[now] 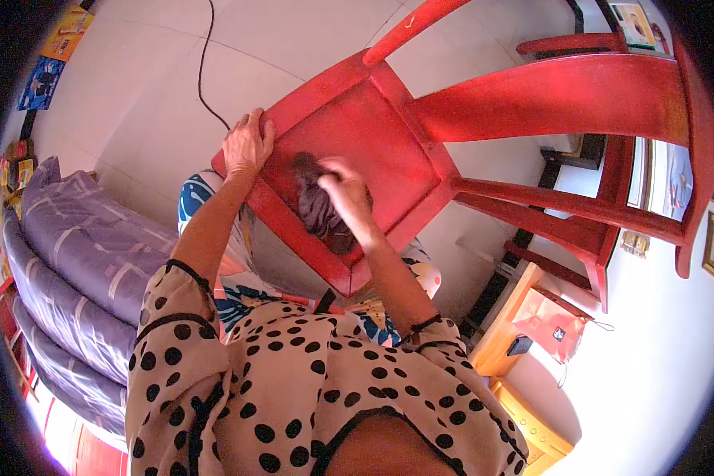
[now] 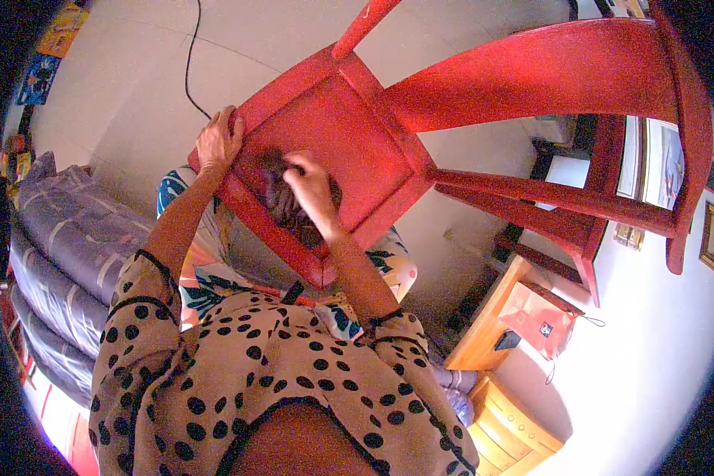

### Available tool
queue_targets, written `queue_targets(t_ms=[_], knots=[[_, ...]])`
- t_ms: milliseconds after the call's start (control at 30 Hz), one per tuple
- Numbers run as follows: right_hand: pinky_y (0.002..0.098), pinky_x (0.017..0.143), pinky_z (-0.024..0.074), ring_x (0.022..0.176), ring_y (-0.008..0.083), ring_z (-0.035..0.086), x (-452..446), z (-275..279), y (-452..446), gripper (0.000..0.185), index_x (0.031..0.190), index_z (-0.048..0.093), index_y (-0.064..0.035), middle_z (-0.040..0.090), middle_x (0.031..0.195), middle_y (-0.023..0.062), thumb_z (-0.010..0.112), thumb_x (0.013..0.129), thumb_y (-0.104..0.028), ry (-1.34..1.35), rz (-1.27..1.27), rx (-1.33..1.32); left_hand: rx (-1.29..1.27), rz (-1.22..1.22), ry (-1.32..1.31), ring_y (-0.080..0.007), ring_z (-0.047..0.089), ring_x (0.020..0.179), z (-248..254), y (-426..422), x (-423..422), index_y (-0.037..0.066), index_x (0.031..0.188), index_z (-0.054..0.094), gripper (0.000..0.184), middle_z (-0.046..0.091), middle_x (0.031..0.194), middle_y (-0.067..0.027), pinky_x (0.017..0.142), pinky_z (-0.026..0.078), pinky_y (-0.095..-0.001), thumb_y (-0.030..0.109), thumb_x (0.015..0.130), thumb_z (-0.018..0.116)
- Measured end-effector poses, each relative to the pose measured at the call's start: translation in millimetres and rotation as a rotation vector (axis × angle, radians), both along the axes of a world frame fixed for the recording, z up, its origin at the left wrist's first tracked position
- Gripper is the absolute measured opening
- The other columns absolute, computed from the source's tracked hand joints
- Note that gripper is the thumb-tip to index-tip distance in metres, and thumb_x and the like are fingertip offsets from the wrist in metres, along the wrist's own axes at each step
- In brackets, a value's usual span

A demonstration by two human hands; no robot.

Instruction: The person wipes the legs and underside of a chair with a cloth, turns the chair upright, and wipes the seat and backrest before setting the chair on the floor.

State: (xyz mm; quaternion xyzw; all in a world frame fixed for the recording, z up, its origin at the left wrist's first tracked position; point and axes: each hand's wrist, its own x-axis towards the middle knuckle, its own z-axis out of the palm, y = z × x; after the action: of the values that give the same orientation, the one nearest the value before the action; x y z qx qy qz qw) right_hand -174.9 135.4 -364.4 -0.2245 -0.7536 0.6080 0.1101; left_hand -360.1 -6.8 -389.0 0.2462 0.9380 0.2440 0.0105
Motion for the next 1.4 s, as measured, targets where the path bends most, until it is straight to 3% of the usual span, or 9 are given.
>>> queue_targets(t_ms=[33,167,300,400,833,1133,1233,1300,1400], knots=[[0.0328,0.089,0.0478,0.096,0.0215,0.063,-1,32,9,0.029,0.107,0.066,0.0011,0.068,0.102,0.0108,0.061,0.081,-0.01,-0.212,-0.133,-0.165,-0.009,0.003,-0.009,-0.042,0.066,0.093,1,0,0,0.01,0.12,0.059,0.035,0.067,0.109,-0.0176,0.081,0.053,-0.0513,0.033,0.096,0.052],[0.0349,0.099,0.0459,0.109,0.0254,0.061,-10,19,75,0.035,0.114,0.065,0.0033,0.068,0.11,0.0137,0.058,0.08,-0.002,0.054,-0.446,0.039,-0.029,0.025,-0.028,-0.0379,0.066,0.093,11,4,1,0.009,0.116,0.06,0.032,0.067,0.102,-0.0167,0.082,0.052,-0.05,0.033,0.094,0.055],[0.0423,0.092,0.0516,0.108,0.031,0.06,-38,28,141,0.044,0.126,0.061,-0.0063,0.061,0.131,0.0105,0.058,0.082,-0.001,-0.082,-0.183,1.027,-0.017,0.025,0.004,-0.0362,0.066,0.092,10,5,2,0.008,0.113,0.06,0.03,0.067,0.098,-0.0165,0.081,0.052,-0.0496,0.031,0.093,0.056],[0.04,0.082,0.0571,0.1,0.0308,0.059,-32,1,149,0.048,0.127,0.062,-0.0124,0.059,0.137,0.0025,0.059,0.081,0.001,-0.33,0.013,1.281,-0.021,0.02,0.011,-0.0363,0.066,0.091,13,5,3,0.008,0.111,0.059,0.029,0.067,0.096,-0.0162,0.081,0.052,-0.0495,0.03,0.093,0.056],[0.0441,0.082,0.0549,0.096,0.0352,0.063,27,25,154,0.038,0.121,0.066,-0.0112,0.062,0.133,0.003,0.058,0.085,-0.003,-0.46,0.061,1.257,-0.024,0.013,0.023,-0.0343,0.066,0.09,8,5,2,0.009,0.11,0.056,0.027,0.065,0.093,-0.0144,0.079,0.051,-0.0491,0.029,0.092,0.057],[0.0497,0.091,0.0504,0.106,0.0386,0.063,44,47,132,0.043,0.13,0.06,-0.0146,0.063,0.125,0.0185,0.059,0.089,-0.024,-0.961,-0.085,0.73,-0.038,0.009,0.02,-0.0333,0.066,0.09,8,4,3,0.01,0.113,0.056,0.028,0.064,0.095,-0.0134,0.08,0.051,-0.0491,0.029,0.092,0.057],[0.0551,0.098,0.0448,0.121,0.0423,0.052,53,21,111,0.055,0.139,0.052,-0.0192,0.053,0.137,0.0226,0.062,0.09,-0.04,-0.409,-0.09,0.779,-0.04,0.018,0.03,-0.0337,0.066,0.09,7,4,3,0.01,0.113,0.056,0.028,0.064,0.095,-0.0139,0.08,0.051,-0.0497,0.029,0.092,0.056],[0.0628,0.101,0.0386,0.131,0.0477,0.038,45,39,76,0.07,0.145,0.043,-0.0216,0.038,0.15,0.0192,0.063,0.087,-0.053,-0.628,-0.094,0.738,-0.044,0.016,0.039,-0.0341,0.066,0.09,8,4,4,0.01,0.113,0.056,0.028,0.064,0.096,-0.0142,0.08,0.051,-0.05,0.029,0.093,0.056],[0.0629,0.099,0.0368,0.128,0.0434,0.039,32,19,52,0.066,0.144,0.045,-0.0262,0.037,0.15,0.012,0.067,0.085,-0.048,-0.639,-0.114,0.947,-0.045,0.0,0.039,-0.0351,0.066,0.091,8,4,5,0.01,0.112,0.055,0.027,0.065,0.096,-0.015,0.081,0.051,-0.0507,0.029,0.093,0.055]])
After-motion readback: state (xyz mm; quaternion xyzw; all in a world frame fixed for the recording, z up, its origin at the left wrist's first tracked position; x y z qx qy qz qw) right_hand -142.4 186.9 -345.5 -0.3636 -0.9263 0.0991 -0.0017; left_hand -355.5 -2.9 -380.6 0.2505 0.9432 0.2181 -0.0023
